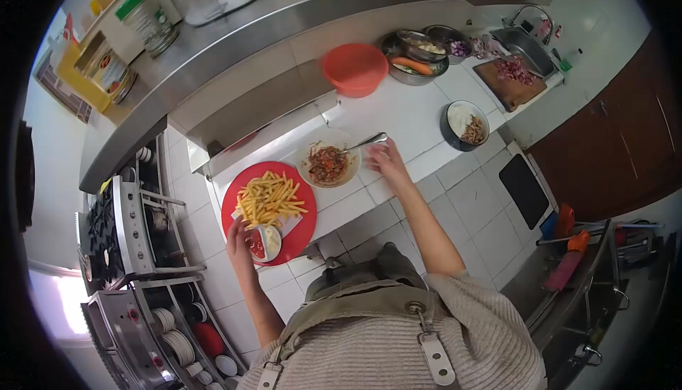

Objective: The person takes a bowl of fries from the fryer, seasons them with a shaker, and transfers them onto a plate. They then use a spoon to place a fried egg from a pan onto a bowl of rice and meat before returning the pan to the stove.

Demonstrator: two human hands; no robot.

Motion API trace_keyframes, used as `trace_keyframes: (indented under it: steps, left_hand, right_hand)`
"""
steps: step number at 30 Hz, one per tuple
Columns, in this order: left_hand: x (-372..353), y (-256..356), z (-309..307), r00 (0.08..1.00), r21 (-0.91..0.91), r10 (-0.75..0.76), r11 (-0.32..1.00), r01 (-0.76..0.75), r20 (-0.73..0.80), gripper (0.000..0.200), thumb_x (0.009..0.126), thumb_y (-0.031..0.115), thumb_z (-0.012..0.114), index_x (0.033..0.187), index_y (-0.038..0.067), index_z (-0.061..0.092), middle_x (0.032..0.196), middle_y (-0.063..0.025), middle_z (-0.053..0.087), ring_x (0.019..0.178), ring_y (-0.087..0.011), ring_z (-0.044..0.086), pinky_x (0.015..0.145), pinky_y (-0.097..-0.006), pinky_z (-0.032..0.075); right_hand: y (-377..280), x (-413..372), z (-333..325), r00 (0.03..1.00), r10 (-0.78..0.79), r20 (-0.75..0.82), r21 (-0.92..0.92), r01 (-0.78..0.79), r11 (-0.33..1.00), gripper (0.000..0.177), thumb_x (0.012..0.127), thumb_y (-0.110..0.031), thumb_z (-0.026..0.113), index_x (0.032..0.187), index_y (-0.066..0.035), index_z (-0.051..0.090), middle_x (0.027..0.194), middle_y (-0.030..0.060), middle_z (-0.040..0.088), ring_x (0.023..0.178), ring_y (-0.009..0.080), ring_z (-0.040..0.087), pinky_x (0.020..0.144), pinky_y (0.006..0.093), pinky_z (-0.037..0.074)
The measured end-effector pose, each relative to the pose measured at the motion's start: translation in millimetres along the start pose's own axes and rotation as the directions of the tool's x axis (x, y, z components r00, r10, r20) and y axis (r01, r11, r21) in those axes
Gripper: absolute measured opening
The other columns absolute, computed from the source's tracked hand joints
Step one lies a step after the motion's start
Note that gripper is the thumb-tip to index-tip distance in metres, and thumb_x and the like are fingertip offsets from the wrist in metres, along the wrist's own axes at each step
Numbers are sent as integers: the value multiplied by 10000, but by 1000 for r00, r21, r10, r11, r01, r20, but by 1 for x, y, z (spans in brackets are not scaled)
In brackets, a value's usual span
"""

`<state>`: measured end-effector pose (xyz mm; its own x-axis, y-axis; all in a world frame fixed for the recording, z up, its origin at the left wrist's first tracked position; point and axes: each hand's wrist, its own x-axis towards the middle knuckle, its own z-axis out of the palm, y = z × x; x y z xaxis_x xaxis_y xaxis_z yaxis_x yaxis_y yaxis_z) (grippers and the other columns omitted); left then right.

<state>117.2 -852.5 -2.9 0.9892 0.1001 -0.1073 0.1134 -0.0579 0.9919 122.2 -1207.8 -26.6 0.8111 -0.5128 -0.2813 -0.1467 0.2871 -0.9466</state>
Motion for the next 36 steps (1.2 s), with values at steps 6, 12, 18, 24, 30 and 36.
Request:
trace_keyframes:
  steps: [6, 12, 18, 24, 30, 36]
  left_hand:
    - [-10, -6, 121, 837, -114, -266, 926, 359, 479, 573, 928, 189, 421, 1408, 58, 136, 1156, -198, 548, 963, -252, 615, 814, -325, 497]
    - [1, -24, 180, 853, -328, -219, 855, 401, 473, 705, 903, 79, 421, 1388, 211, -72, 1288, -228, 395, 987, -294, 605, 836, -347, 502]
    - [-23, -24, 217, 901, -430, -226, 818, 382, 370, 690, 870, 12, 449, 1319, 197, -42, 1272, -234, 388, 1007, -304, 590, 870, -353, 499]
    - [-48, -29, 250, 881, -475, -260, 764, 438, 395, 710, 866, 46, 477, 1297, 159, -75, 1284, -251, 369, 1056, -312, 560, 930, -377, 455]
    - [-59, -34, 261, 749, -263, -274, 818, 512, 604, 627, 897, 69, 426, 1291, 152, -55, 1337, -244, 342, 1093, -323, 536, 944, -371, 433]
    - [-50, -27, 273, 599, -143, -311, 795, 590, 738, 683, 848, 132, 561, 1315, 112, 63, 1336, -208, 341, 1104, -269, 520, 941, -366, 425]
  right_hand:
    - [-7, 30, -3, 890, -348, 294, 55, 348, 936, 220, 945, -154, 468, 1044, 12, 572, 932, 66, 622, 821, 120, 599, 734, 256, 502]
    - [3, 12, -24, 828, -397, 397, -174, 492, 853, 208, 932, -118, 481, 994, 45, 594, 901, 92, 642, 829, 125, 609, 765, 261, 503]
    - [11, -3, -36, 899, -325, 294, -73, 360, 930, 219, 937, -111, 464, 975, 88, 546, 935, 162, 627, 814, 195, 643, 733, 269, 536]
    - [6, 11, -69, 976, -153, 153, 194, 123, 973, 224, 946, -112, 430, 977, 82, 538, 953, 168, 613, 808, 214, 636, 744, 295, 531]
    - [-9, 11, -94, 984, -170, 58, 221, 153, 963, 233, 936, -139, 461, 962, 76, 547, 944, 165, 615, 800, 228, 640, 749, 299, 529]
    - [-15, -5, -114, 969, -247, -20, 90, 248, 965, 235, 940, -141, 464, 958, 76, 550, 944, 156, 618, 811, 212, 640, 751, 289, 525]
